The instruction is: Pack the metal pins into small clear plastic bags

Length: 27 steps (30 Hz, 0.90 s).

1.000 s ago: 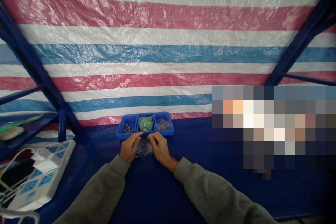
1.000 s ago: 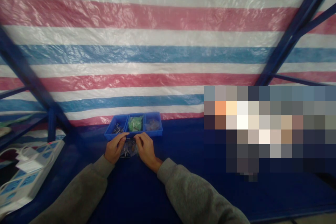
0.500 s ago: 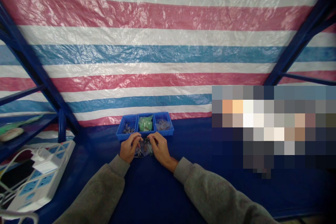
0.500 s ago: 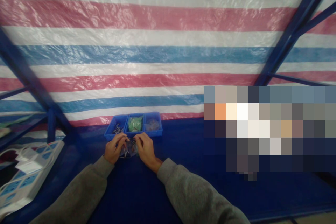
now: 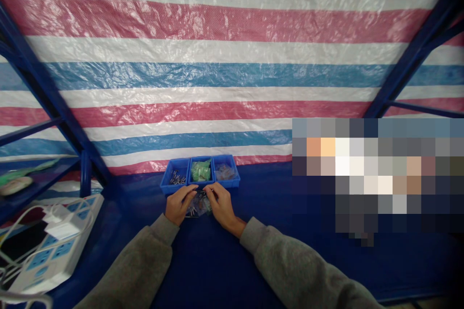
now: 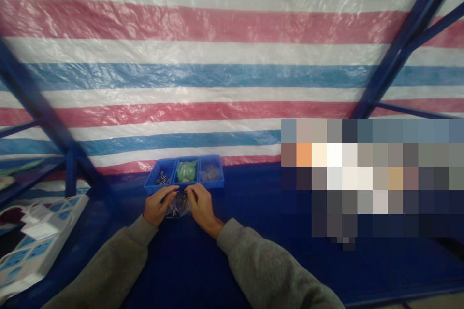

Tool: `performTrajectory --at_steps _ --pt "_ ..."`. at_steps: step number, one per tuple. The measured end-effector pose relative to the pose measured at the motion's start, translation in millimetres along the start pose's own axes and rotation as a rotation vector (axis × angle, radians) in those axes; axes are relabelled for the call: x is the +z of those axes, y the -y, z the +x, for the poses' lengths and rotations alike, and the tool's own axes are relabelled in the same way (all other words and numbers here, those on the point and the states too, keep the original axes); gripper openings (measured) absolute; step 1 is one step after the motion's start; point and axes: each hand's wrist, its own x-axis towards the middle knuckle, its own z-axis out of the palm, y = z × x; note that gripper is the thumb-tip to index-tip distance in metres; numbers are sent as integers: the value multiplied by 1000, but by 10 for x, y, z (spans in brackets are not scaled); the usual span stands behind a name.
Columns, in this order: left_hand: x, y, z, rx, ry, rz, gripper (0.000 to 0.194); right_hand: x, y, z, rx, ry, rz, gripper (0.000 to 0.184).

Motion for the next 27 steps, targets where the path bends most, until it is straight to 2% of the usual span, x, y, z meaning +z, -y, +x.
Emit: performTrajectory --at_steps 4,9,14,19,27 --pt "-6 12 14 75 6 8 23 -3 8 1 1 -2 -2 24" --pt "8 50 3 88 16 -5 25 0 6 2 0 -19 -1 24" --pt "22 39 -11 -36 39 -45 23 -8 17 0 2 -23 3 24" --pt "19 1 -13 -150 61 -96 25 -5 18 -7 -25 57 19 19" --pt "29 -23 -22 -228 134 -214 27 29 -19 -15 -73 175 42 16"
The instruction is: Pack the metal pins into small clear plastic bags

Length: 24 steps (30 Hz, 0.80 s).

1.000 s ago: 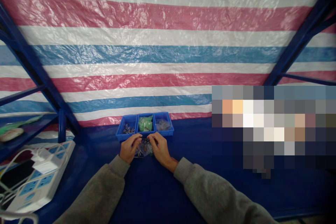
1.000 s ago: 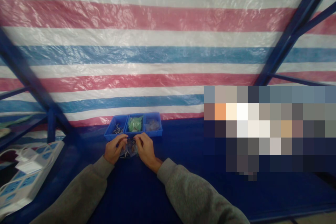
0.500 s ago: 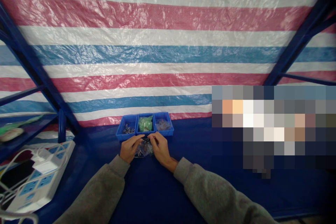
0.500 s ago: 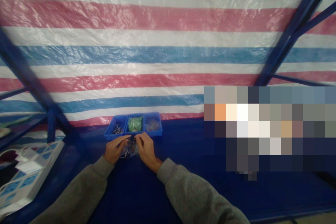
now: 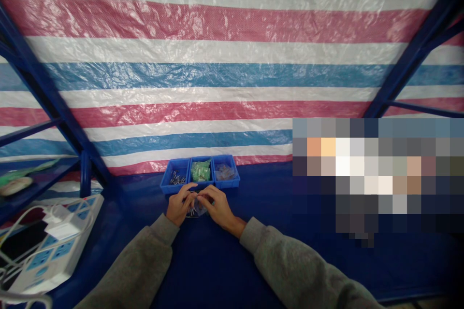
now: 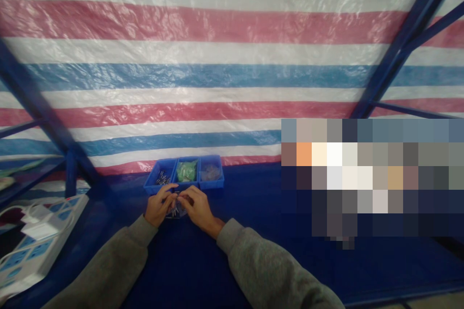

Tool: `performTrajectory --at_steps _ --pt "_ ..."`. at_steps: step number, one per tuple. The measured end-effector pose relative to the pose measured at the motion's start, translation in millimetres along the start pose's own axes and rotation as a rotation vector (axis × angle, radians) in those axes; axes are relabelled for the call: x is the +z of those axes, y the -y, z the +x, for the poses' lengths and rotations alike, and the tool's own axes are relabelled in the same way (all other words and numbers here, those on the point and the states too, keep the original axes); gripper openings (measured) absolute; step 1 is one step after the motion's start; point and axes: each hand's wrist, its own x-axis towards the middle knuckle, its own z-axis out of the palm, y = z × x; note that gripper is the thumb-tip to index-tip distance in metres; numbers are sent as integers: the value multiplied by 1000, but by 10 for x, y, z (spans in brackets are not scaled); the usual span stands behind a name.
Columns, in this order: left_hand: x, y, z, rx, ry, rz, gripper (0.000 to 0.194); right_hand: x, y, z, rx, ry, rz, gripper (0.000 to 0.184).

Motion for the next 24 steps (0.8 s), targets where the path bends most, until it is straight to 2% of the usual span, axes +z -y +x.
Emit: performTrajectory --at_steps 3,9,14,24 --pt "-6 8 -3 27 -11 30 28 -7 10 1 12 -9 -11 16" --pt "-18 22 27 168 -106 178 17 -8 -15 9 78 -134 -32 16" --pt "-20 17 42 221 -121 209 14 -15 -12 15 85 -133 -25 17" --pt "-15 -1 13 220 -106 252 17 -13 -6 8 108 -157 -49 18"
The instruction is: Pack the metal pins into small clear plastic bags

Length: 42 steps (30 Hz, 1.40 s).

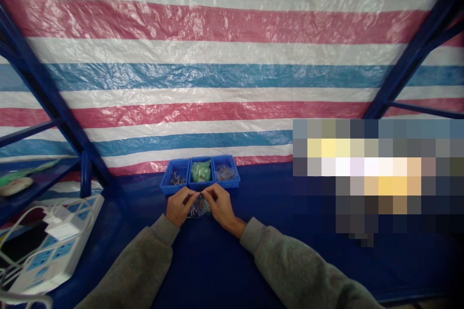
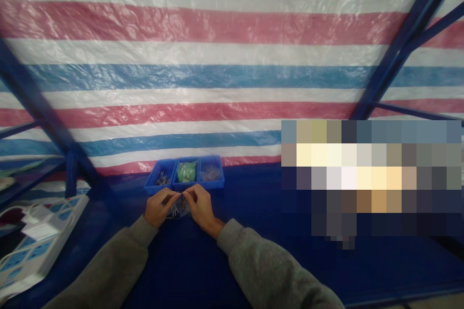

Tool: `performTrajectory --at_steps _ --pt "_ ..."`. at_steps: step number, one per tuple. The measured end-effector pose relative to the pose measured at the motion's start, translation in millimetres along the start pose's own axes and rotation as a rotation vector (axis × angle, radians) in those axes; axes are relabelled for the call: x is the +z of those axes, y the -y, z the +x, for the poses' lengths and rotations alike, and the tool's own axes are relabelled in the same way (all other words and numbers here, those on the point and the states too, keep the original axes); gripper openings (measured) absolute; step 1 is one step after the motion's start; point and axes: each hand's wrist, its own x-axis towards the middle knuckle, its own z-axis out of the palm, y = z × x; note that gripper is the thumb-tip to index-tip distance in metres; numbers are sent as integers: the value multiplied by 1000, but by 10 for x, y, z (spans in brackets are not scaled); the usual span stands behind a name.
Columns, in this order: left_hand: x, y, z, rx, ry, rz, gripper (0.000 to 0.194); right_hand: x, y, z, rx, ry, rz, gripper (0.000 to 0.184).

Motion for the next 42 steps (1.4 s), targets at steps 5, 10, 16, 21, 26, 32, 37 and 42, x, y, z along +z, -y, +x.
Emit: performTrajectory --at_steps 5,10,16,21,26,32,37,42 --pt "-17 -21 17 -7 12 -15 20 4 2 -7 0 -2 7 20" --pt "-39 -53 36 -5 21 -89 20 -1 2 -1 -1 2 36 20" --pt "-54 -87 46 -40 18 -143 19 -7 0 6 -29 18 42 21" --pt "-36 -60 30 -91 42 -191 18 -16 19 1 -55 39 31 21" --pt "-32 -27 18 -104 56 -225 19 -27 44 -17 -77 97 47 21" --pt "-33 -17 12 -117 46 -222 18 -20 35 -14 -73 79 45 21" --pt "-23 -37 12 -124 18 -192 16 -6 9 0 -36 24 22 22" --pt "-30 -59 28 -81 -50 -146 16 -16 13 5 -26 18 31 22"
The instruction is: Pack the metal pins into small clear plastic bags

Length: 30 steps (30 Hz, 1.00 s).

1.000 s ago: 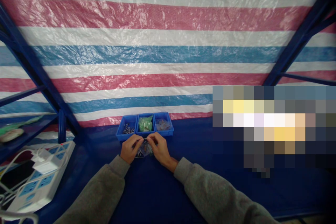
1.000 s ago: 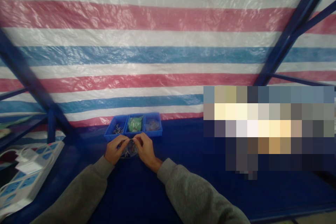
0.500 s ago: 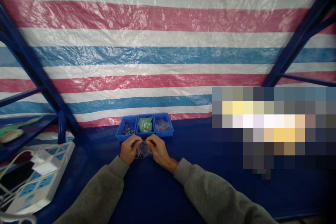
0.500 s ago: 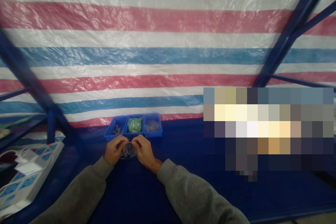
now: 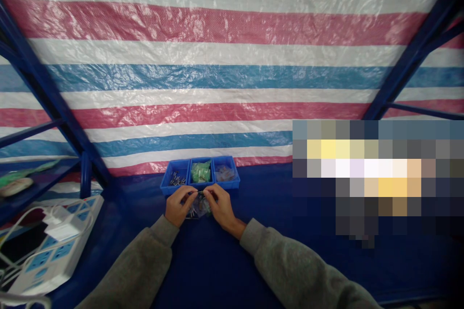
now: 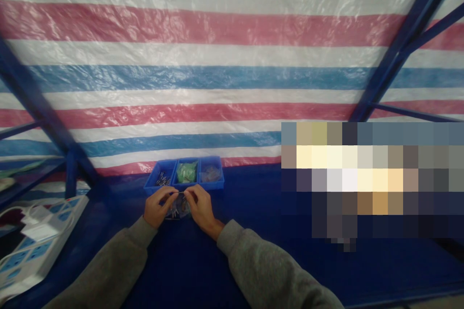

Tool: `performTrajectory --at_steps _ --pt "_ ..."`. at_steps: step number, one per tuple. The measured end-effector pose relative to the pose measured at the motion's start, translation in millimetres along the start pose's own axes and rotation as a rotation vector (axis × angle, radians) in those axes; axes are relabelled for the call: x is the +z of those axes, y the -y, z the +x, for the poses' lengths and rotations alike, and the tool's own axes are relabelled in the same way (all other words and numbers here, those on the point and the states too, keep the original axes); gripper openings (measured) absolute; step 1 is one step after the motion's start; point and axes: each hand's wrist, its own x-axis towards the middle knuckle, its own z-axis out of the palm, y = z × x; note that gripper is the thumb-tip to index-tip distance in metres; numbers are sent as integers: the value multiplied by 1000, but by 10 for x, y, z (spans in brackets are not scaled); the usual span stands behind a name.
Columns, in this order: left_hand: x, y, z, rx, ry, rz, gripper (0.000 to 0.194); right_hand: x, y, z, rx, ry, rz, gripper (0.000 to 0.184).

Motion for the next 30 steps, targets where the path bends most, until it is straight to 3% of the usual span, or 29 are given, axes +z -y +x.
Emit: performTrajectory --at_steps 18,25,30 --pt "4 15 -8 -22 -56 -22 16 10 -2 3 -45 18 -5 21" --pt "16 -17 -6 -183 -15 -252 17 13 -15 0 -32 16 -18 25" --pt "15 -15 -9 -207 24 -210 15 -2 -7 5 -24 -9 -18 25"
